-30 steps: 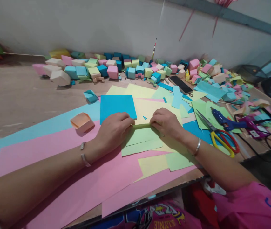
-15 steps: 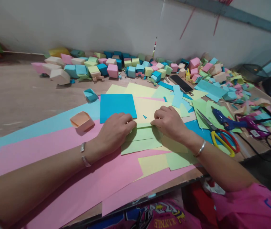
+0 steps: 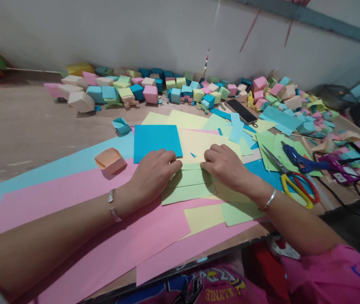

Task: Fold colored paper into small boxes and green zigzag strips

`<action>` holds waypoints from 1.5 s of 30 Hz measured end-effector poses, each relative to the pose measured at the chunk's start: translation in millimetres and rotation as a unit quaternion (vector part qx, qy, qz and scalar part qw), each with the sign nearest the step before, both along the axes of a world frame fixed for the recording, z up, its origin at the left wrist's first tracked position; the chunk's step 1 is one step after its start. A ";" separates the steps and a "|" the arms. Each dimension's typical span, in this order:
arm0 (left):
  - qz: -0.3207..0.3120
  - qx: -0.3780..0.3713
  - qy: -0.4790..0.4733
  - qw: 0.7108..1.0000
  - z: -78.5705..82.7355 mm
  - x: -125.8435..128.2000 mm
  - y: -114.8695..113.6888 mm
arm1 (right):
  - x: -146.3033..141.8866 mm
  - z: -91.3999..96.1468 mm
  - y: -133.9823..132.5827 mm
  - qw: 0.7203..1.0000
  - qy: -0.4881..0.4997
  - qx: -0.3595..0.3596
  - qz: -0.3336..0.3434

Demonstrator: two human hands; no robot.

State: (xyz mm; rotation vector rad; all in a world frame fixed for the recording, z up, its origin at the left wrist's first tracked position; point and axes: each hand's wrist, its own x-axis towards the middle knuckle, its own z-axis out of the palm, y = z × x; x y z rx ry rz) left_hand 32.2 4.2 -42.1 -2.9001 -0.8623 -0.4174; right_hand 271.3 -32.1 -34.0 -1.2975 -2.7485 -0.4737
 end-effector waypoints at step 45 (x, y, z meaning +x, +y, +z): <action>-0.048 0.006 0.045 0.998 3.7 -0.5 -3.5 | -10.8 -0.2 -10.0 0.998 -0.049 0.041 -0.006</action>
